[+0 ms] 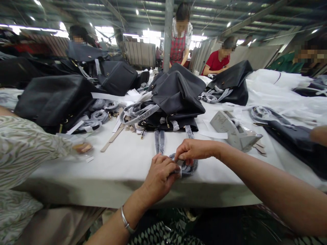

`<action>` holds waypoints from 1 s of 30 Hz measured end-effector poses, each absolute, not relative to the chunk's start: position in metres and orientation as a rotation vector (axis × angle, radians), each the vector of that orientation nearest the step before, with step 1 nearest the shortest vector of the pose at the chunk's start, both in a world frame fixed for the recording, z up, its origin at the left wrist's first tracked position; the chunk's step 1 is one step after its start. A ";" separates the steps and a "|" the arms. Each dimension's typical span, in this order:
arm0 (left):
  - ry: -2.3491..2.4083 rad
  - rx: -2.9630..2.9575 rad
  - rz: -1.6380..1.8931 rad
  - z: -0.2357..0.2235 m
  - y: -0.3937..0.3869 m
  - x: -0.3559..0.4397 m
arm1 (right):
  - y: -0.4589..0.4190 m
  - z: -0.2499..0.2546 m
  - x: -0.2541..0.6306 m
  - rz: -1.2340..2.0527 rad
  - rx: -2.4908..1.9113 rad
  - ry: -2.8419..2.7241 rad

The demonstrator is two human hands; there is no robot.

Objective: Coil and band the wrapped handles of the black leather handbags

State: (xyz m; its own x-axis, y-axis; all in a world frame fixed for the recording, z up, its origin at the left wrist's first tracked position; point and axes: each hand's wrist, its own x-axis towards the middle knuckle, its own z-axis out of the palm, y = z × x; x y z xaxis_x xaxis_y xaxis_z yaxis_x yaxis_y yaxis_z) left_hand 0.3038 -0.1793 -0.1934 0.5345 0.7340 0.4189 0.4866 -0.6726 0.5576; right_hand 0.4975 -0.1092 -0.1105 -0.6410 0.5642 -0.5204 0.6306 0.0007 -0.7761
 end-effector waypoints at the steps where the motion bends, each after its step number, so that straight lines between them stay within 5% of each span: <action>1: 0.998 2.400 0.927 -0.194 -0.179 0.304 | -0.109 -0.109 0.497 -1.724 1.288 2.186; 21: 0.899 2.643 0.916 -0.201 -0.184 0.303 | -0.110 -0.121 0.475 -1.520 1.812 2.060; 30: 0.975 2.632 0.805 -0.190 -0.185 0.304 | -0.124 -0.109 0.468 -0.892 1.760 2.305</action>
State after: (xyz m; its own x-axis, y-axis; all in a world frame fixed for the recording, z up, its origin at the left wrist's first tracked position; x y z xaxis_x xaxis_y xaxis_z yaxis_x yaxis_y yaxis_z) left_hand 0.3044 -0.1846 -0.1897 0.6295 0.6552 0.4177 0.5337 -0.7553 0.3803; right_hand 0.4684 -0.1244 -0.1089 -0.3232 0.8473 -0.4215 0.9103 0.1566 -0.3832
